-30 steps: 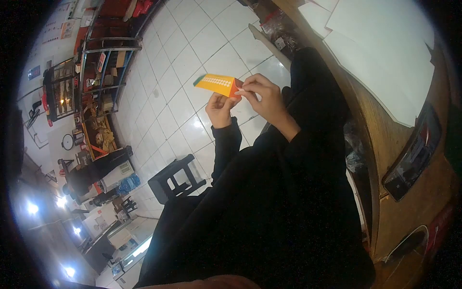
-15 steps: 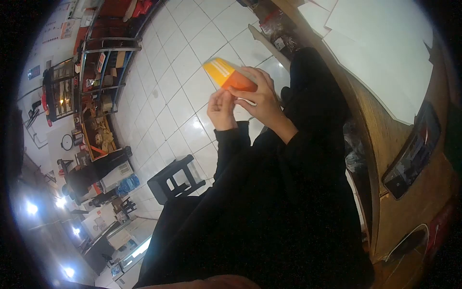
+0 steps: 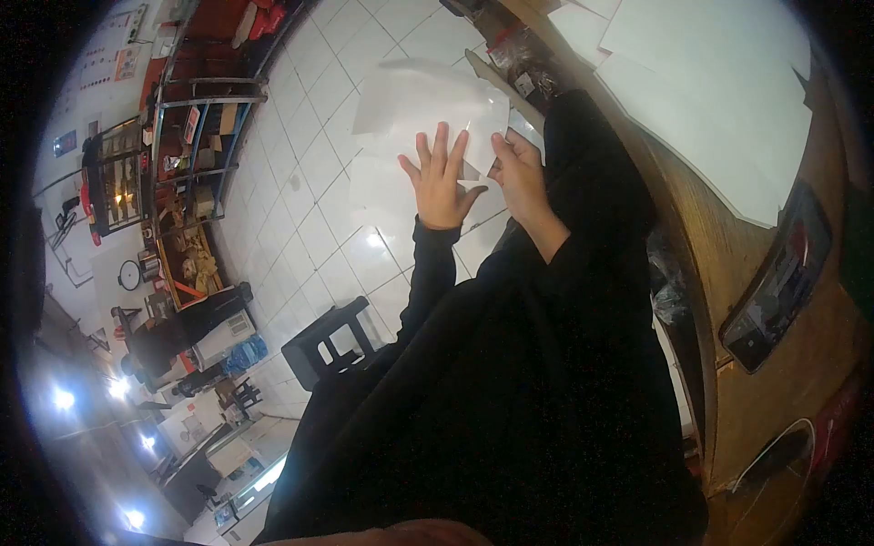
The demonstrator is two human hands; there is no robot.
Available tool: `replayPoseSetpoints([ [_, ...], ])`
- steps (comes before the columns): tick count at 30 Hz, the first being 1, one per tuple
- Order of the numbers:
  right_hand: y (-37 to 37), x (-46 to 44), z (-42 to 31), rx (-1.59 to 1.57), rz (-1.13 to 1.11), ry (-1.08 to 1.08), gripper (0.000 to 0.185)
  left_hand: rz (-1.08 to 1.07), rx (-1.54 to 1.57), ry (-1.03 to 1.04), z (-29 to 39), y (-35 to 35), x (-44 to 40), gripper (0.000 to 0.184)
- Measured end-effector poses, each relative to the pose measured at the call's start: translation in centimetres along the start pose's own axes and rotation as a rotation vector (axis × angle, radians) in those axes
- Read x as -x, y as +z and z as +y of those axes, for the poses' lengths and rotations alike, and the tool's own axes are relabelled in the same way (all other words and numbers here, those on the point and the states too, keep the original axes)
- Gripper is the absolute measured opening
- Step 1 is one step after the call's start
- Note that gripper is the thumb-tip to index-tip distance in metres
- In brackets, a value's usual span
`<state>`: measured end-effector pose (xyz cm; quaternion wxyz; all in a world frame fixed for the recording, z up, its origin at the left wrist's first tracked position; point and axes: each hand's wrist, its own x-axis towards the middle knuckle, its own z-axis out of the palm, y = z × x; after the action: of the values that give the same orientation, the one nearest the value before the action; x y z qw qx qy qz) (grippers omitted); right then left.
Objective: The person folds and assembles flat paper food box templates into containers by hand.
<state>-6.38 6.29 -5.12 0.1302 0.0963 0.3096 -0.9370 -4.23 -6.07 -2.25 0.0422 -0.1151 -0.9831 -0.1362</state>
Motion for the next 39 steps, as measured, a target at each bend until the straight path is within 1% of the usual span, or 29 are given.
replayPoseSetpoints([
  [1, 0.0, -0.1, 0.1, 0.012, 0.039, 0.037, 0.028, 0.0, -0.003, 0.0, -0.5, 0.4, 0.2, 0.089],
  [2, 0.0, -0.1, 0.1, 0.024, 0.078, 0.074, 0.026, 0.089, -0.023, 0.027, -0.9, 0.8, 0.5, 0.082],
  [3, 0.0, -0.2, 0.3, 0.023, 0.079, 0.075, 0.026, 0.176, -0.042, 0.053, -1.3, 1.0, 0.7, 0.075],
  [4, -0.1, -0.3, 0.5, 0.091, 0.105, 0.039, 0.026, 0.175, -0.041, 0.053, -1.8, 1.2, 1.0, 0.075],
  [6, -0.3, -0.5, 0.7, 0.16, 0.131, 0.005, 0.025, 0.247, 0.191, 0.177, -2.5, 1.1, 1.3, 0.044],
  [7, -0.4, -0.5, 0.8, 0.277, 0.151, -0.051, 0.024, 0.248, 0.191, 0.177, -2.3, 1.3, 1.3, 0.044],
  [8, -0.5, -0.5, 0.9, 0.395, 0.172, -0.105, 0.023, 0.298, 0.411, 0.05, -1.9, 1.5, 1.5, 0.03],
  [9, -0.1, -0.4, 0.7, 0.396, 0.171, -0.104, 0.023, 0.346, 0.632, -0.08, -1.4, 1.6, 1.5, 0.018],
  [10, 0.3, -0.2, 0.4, 0.572, 0.202, -0.201, 0.023, 0.365, 0.665, -0.106, -1.1, 1.5, 1.4, 0.009],
  [11, 0.7, -0.1, 0.1, 0.747, 0.231, -0.299, 0.022, 0.368, 0.665, -0.107, -0.9, 1.5, 1.5, 0.009],
  [13, 0.6, -0.2, -0.5, 0.808, 0.233, -0.309, 0.021, 0.403, 0.831, -0.273, -0.7, 1.5, 1.5, 0.005],
  [14, 0.5, -0.2, -0.8, 0.868, 0.236, -0.316, 0.02, 0.403, 0.832, -0.274, -0.7, 1.3, 1.7, 0.005],
  [16, 1.4, 0.3, -1.3, 0.871, 0.226, -0.294, 0.019, 0.425, 1.083, -0.599, -0.7, 0.6, 2.1, 0.007],
  [17, 1.7, 0.6, -1.5, 0.873, 0.217, -0.271, 0.019, 0.428, 1.081, -0.601, -0.7, 0.4, 2.2, 0.007],
  [18, 1.9, 0.7, -1.6, 0.872, 0.213, -0.27, 0.019, 0.438, 1.16, -0.671, -0.8, 0.2, 2.4, 0.009],
  [19, 1.9, 0.9, -1.6, 0.946, 0.133, -0.393, 0.016, 0.447, 1.238, -0.742, -0.8, 0.1, 2.5, 0.011],
  [20, 2.0, 1.0, -1.6, 1.016, 0.052, -0.517, 0.013, 0.45, 1.236, -0.744, -0.8, 0.3, 2.7, 0.011],
  [21, 2.2, 1.1, -1.7, 1.015, 0.049, -0.517, 0.013, 0.452, 1.242, -0.756, -0.7, 0.7, 2.9, 0.011],
  [23, 2.5, 1.3, -1.7, 1.132, -0.113, -0.573, 0.014, 0.457, 1.25, -0.769, -1.0, 1.2, 3.1, 0.011],
  [24, 2.3, 1.2, -1.5, 1.133, -0.115, -0.573, 0.014, 0.436, 1.256, -0.781, -1.0, 1.2, 3.0, 0.011],
  [26, 1.8, 0.9, -1.0, 1.159, -0.202, -0.675, 0.014, 0.414, 1.267, -0.792, -0.6, 1.3, 2.7, 0.01],
  [28, 1.7, 1.0, -1.1, 1.136, -0.202, -0.631, 0.013, 0.566, 1.453, -0.742, 1.1, 0.5, 1.7, 0.011],
  [29, 1.7, 1.0, -1.1, 1.108, -0.202, -0.59, 0.013, 0.568, 1.453, -0.741, 0.8, 0.6, 2.0, 0.011],
  [31, 1.9, 0.9, -1.3, 1.078, -0.162, -0.545, 0.011, 0.406, 1.386, -0.73, -0.2, 0.6, 2.7, 0.014],
  [32, 1.9, 0.9, -1.4, 1.05, -0.119, -0.5, 0.01, 0.405, 1.385, -0.729, -0.6, 0.7, 2.9, 0.014],
  [34, 2.2, 1.1, -1.3, 1.028, -0.116, -0.479, 0.01, 0.322, 1.271, -0.671, -0.7, 0.6, 3.1, 0.015],
  [35, 2.3, 1.1, -1.3, 1.005, -0.117, -0.458, 0.01, 0.321, 1.272, -0.672, -0.6, 0.7, 3.0, 0.015],
  [37, 2.0, 1.1, -1.3, 1.012, -0.129, -0.455, 0.011, 0.408, 1.365, -0.6, -0.3, 0.8, 2.6, 0.015],
  [39, 2.0, 1.1, -1.2, 1.017, -0.14, -0.453, 0.012, 0.421, 1.364, -0.552, -0.3, 1.0, 2.5, 0.015],
])
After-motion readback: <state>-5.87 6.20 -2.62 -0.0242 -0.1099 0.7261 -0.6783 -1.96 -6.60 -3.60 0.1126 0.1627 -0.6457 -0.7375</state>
